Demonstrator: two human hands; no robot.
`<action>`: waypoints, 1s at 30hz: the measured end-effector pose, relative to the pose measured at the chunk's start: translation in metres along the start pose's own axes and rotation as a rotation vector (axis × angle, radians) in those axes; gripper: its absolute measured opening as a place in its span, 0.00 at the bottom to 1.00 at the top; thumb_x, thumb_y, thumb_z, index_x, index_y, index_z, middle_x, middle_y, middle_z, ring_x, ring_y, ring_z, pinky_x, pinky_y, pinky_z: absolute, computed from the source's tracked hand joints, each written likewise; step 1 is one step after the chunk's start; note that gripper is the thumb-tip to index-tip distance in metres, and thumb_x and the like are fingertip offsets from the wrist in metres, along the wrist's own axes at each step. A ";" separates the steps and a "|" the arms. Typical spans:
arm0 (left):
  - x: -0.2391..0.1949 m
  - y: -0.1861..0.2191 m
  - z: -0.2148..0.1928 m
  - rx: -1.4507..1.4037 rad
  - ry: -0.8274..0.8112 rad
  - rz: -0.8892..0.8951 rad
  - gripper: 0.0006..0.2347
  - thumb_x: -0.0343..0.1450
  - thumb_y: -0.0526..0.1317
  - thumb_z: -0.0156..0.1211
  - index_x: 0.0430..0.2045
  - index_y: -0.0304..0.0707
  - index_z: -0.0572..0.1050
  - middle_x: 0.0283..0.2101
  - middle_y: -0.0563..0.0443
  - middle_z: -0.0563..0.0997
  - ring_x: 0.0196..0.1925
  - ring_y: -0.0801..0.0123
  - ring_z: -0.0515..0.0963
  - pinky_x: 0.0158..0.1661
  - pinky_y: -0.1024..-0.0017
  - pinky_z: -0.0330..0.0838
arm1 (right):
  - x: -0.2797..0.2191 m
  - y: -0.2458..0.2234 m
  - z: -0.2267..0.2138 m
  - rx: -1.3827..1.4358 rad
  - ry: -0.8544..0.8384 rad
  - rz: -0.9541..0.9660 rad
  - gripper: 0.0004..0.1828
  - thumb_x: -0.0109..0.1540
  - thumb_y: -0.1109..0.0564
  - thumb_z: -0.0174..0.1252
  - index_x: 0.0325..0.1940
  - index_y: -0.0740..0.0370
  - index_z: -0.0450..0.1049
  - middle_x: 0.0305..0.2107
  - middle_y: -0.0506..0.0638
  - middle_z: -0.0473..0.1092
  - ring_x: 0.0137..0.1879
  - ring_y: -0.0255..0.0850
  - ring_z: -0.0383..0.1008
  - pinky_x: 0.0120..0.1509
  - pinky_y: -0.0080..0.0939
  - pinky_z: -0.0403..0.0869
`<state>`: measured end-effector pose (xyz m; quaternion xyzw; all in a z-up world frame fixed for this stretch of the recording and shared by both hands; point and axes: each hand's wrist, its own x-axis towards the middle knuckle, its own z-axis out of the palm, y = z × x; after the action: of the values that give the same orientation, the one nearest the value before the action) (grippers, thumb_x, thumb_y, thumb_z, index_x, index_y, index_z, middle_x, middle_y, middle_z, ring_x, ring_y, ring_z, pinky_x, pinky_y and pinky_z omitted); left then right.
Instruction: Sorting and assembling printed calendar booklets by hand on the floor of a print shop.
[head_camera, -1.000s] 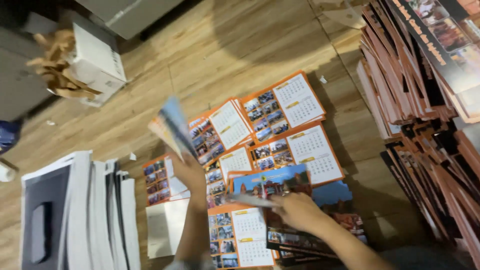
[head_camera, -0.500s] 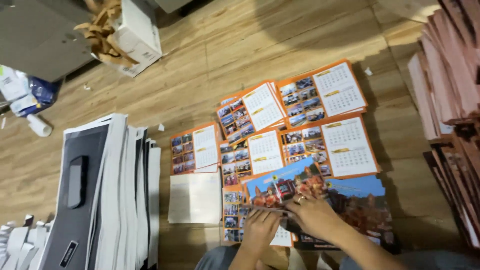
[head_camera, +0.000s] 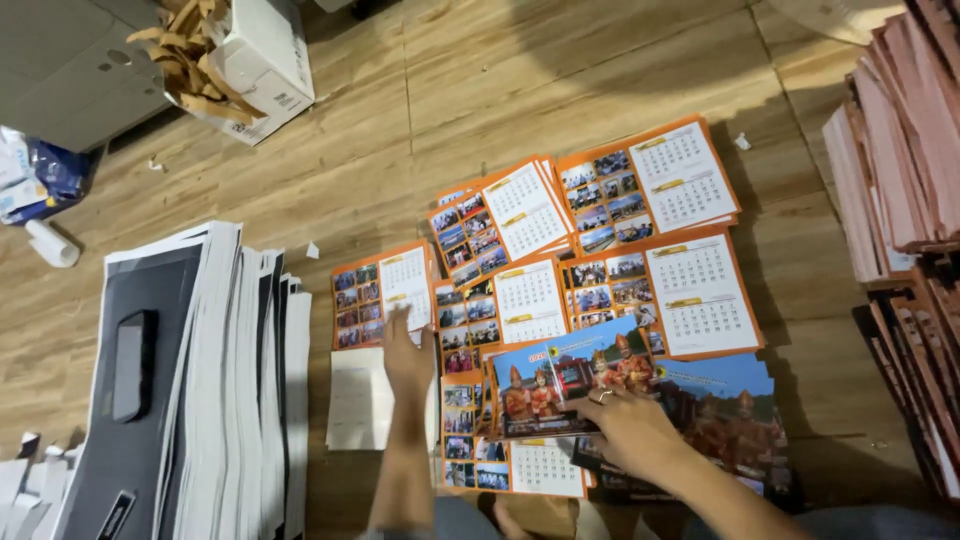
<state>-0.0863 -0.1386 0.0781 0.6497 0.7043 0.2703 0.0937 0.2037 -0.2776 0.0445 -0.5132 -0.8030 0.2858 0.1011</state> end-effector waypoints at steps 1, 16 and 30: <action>0.012 -0.007 0.002 0.257 -0.206 -0.076 0.21 0.70 0.48 0.46 0.54 0.38 0.57 0.59 0.48 0.57 0.62 0.59 0.54 0.59 0.63 0.50 | 0.001 -0.002 -0.009 0.043 -0.062 0.035 0.33 0.52 0.55 0.63 0.60 0.39 0.64 0.49 0.48 0.68 0.59 0.49 0.64 0.58 0.54 0.68; 0.050 -0.079 0.038 0.756 0.177 0.289 0.08 0.68 0.31 0.47 0.33 0.45 0.73 0.27 0.51 0.78 0.29 0.61 0.78 0.34 0.66 0.71 | 0.001 -0.007 -0.031 0.181 -0.108 0.105 0.30 0.52 0.63 0.54 0.57 0.41 0.67 0.37 0.52 0.71 0.40 0.42 0.72 0.45 0.43 0.75; -0.186 0.086 0.007 0.037 -0.778 0.173 0.13 0.71 0.48 0.44 0.35 0.38 0.71 0.37 0.37 0.74 0.36 0.47 0.74 0.36 0.53 0.66 | -0.009 0.000 -0.018 0.450 0.688 0.057 0.23 0.53 0.62 0.55 0.53 0.58 0.68 0.46 0.54 0.72 0.47 0.46 0.75 0.50 0.42 0.73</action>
<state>0.0167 -0.3157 0.0746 0.7621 0.5636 -0.0018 0.3187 0.2159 -0.2794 0.0604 -0.5659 -0.6254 0.2686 0.4653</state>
